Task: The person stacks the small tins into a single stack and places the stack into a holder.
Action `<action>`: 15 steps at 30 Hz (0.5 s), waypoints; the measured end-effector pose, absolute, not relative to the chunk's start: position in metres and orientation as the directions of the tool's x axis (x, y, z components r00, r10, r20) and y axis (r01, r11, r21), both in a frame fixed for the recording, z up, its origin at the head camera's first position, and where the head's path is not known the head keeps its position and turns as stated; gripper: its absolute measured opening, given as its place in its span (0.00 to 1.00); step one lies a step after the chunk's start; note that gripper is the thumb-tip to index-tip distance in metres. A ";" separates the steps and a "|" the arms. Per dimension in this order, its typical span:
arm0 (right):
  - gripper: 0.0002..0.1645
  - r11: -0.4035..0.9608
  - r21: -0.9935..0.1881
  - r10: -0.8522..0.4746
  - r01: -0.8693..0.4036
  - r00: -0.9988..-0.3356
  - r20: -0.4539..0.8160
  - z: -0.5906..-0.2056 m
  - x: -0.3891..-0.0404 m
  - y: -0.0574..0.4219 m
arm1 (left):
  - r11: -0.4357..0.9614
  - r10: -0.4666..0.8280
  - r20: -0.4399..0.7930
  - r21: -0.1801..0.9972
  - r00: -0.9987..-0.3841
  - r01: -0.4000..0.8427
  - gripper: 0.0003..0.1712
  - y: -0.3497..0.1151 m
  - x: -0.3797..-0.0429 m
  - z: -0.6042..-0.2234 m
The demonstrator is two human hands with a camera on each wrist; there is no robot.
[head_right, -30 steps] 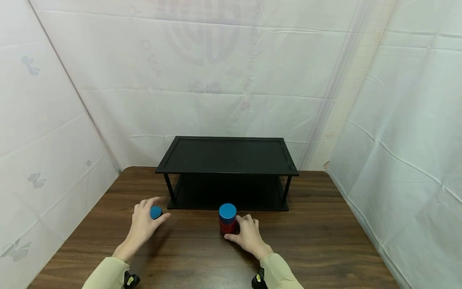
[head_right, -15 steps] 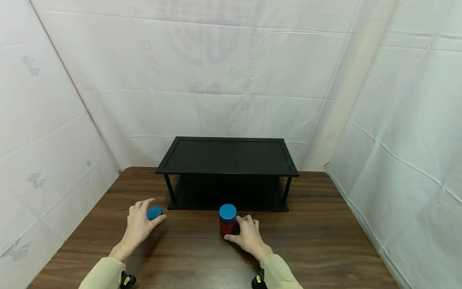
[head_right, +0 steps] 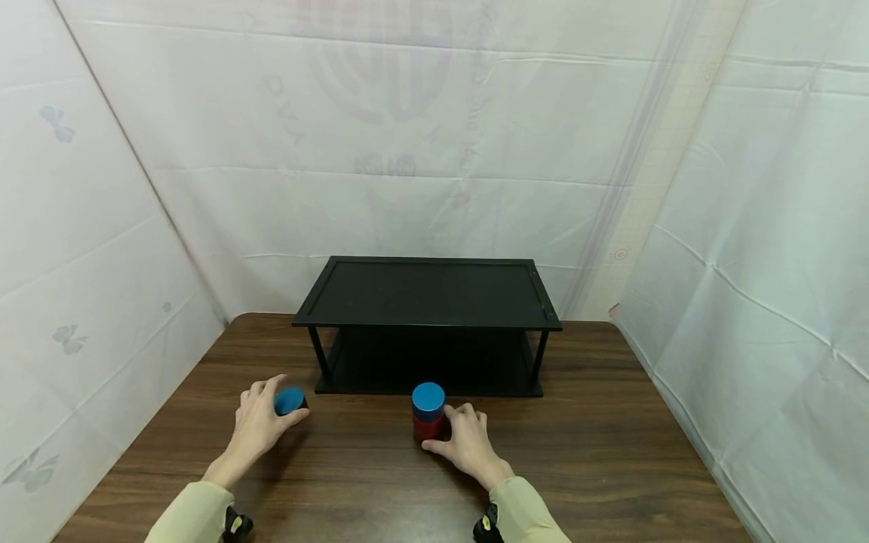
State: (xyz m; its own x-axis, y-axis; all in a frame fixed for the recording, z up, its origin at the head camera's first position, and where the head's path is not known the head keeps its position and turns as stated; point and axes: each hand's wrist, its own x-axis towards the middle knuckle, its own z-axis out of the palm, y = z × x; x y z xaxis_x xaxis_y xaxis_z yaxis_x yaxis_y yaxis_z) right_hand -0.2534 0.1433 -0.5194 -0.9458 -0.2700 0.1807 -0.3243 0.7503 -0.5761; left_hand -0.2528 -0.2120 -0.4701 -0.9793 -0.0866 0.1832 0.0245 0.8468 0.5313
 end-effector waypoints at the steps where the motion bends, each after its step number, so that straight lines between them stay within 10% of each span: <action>1: 0.37 0.751 -0.575 -0.269 -0.324 -0.946 0.181 -0.519 -0.253 0.143 | 0.848 -0.087 0.179 0.529 -0.980 0.022 0.44 -0.212 -0.253 -0.470; 15: 0.36 0.750 -0.577 -0.264 -0.323 -0.946 0.186 -0.520 -0.253 0.143 | 0.863 -0.074 0.136 0.505 -0.988 0.005 0.47 -0.219 -0.258 -0.476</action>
